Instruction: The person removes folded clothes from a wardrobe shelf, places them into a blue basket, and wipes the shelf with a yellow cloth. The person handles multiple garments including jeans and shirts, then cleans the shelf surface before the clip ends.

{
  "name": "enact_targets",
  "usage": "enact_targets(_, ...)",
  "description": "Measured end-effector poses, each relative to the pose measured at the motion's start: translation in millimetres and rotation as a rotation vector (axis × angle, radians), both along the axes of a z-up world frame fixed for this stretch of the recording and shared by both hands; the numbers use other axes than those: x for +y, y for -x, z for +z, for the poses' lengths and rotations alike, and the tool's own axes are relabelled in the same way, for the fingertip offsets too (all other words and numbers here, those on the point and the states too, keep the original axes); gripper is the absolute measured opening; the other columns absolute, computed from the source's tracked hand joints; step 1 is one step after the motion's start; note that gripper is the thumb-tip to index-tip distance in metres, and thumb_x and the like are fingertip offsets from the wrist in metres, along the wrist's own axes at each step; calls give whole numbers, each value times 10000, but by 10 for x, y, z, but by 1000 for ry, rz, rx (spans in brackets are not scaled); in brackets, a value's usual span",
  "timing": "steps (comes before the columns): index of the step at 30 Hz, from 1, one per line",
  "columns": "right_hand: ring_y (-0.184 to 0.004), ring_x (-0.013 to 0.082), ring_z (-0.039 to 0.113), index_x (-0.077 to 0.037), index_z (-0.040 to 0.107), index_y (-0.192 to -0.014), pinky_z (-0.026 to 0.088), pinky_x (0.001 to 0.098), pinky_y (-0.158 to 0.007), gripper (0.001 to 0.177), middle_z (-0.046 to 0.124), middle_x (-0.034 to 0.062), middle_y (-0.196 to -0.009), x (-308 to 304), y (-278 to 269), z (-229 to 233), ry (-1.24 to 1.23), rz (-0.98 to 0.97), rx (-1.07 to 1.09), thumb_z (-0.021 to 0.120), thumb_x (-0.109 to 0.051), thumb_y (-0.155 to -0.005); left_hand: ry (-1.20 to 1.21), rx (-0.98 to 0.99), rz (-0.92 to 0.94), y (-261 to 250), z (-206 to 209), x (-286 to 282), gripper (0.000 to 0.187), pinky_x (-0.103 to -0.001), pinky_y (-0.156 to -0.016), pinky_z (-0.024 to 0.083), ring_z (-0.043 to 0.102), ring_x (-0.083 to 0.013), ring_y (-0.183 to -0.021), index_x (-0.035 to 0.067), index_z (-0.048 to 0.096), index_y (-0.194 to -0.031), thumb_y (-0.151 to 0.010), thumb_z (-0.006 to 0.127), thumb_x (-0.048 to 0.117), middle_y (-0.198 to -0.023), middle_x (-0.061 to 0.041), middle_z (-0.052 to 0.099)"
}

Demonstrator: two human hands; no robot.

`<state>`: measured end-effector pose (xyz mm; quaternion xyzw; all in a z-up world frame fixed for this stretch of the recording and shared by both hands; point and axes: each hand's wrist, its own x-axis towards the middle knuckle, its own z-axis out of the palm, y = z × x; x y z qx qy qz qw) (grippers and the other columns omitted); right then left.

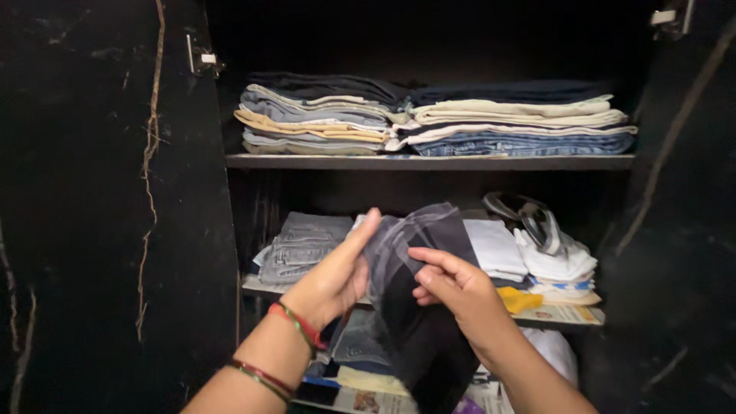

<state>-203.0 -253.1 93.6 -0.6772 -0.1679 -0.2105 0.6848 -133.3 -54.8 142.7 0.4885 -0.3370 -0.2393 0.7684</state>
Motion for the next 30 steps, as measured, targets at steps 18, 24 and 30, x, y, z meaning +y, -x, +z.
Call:
enact_targets(18,-1015,172,684,-22,606,-1373,564,309,-922,434,657,82,-1129,-41,93,-518,12,47,227,578,-190,-974,244,431,-154,116,-1485,-155,451,-463,-1015,530,672,-285,-1126,66,668,-1277,-966,572,378,-1222,-117,717)
enact_targets(24,-952,159,676,-12,630,-1341,571,300,-851,416,656,82,-1096,-125,-41,-690,-26,17,279,584,-207,-977,340,552,-100,129,-1582,-174,586,-503,-1025,510,688,-308,-1126,70,671,-1274,-913,521,507,-1234,-128,730)
enact_targets(30,-835,124,616,-45,663,-1367,527,275,-746,436,627,53,-988,-122,-362,-887,105,-37,294,641,-204,-961,284,488,-59,17,-1725,-140,473,-485,-1069,511,686,-271,-1152,92,648,-1305,-945,579,392,-1252,-99,719)
